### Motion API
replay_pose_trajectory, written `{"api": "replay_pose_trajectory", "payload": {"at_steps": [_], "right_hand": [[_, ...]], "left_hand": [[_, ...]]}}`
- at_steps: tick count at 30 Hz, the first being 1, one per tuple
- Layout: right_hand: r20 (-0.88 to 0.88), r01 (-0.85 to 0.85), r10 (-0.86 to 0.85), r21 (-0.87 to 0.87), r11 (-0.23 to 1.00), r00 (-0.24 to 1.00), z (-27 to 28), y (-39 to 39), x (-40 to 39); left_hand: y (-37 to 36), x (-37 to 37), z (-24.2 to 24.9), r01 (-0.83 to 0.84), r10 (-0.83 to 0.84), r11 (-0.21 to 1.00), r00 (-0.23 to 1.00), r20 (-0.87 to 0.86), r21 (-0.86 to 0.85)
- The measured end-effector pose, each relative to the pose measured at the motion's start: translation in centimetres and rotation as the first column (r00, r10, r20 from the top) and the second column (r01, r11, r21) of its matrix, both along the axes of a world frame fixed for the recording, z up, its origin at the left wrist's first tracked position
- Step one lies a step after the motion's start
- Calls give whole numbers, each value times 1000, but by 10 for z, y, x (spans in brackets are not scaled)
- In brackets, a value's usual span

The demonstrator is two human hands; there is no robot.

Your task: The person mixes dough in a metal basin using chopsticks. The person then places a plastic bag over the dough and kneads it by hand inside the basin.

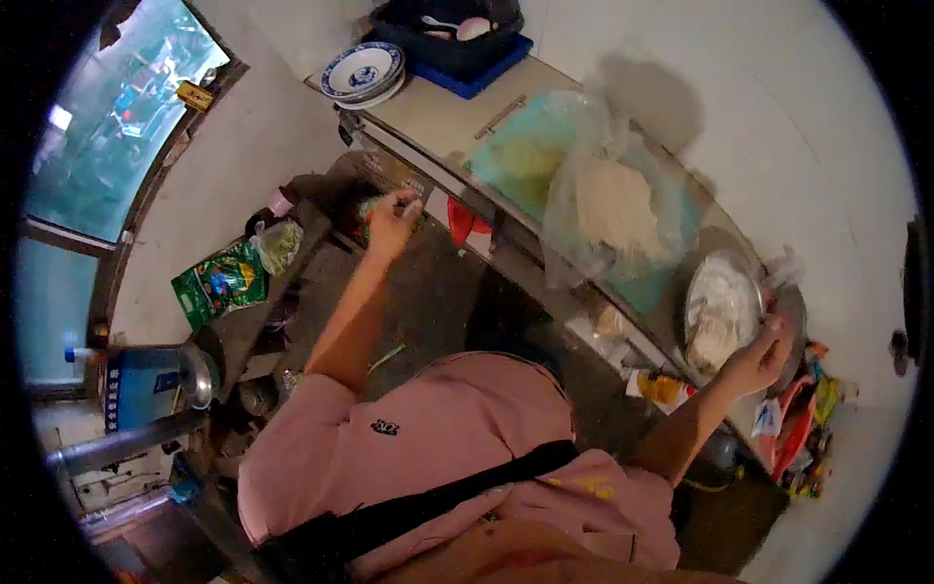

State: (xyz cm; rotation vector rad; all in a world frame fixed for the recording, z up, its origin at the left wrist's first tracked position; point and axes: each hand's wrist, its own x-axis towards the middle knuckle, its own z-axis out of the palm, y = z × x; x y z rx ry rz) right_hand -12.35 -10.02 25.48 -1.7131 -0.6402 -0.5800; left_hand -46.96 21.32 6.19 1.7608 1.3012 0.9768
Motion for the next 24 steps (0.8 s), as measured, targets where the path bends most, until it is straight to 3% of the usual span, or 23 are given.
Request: {"api": "replay_pose_trajectory", "payload": {"at_steps": [3,4,5,6,8,9,11,13,18,21,23,24], "right_hand": [[-105,-18,5,-123,992,994,-31,26,30],[-114,-31,15,-141,989,993,-35,38,36],[-121,-39,20,-157,987,992,-38,50,38],[-127,-43,21,-176,983,992,-38,60,40],[-136,-91,72,-140,986,988,-39,69,46],[-116,-94,77,-148,984,990,-42,70,54],[-143,-13,-19,-218,976,990,-44,73,58],[-171,28,-78,-280,960,982,-49,75,60],[-216,143,-235,-371,918,948,-75,88,53],[-259,172,-297,-415,894,919,-83,122,35],[-300,214,-362,-429,878,883,-84,156,20],[-314,161,-301,-402,901,900,-91,171,19]], "left_hand": [[79,-21,-3,-96,128,973,981,-146,211],[68,-10,65,-106,112,991,991,-67,86],[108,-26,39,-194,248,942,951,-183,273],[164,-54,3,-181,253,945,932,-259,272],[203,-60,16,-297,314,947,938,-148,125],[204,-44,54,-392,393,919,919,31,-42],[272,-64,40,-428,438,896,896,-77,116],[320,-72,53,-394,509,848,791,-338,354],[434,-69,87,-348,609,783,596,-523,516],[510,-71,77,-222,549,832,462,-697,508],[524,-56,89,-208,389,918,307,-869,338],[534,-51,93,-214,297,944,220,-929,251]]}}
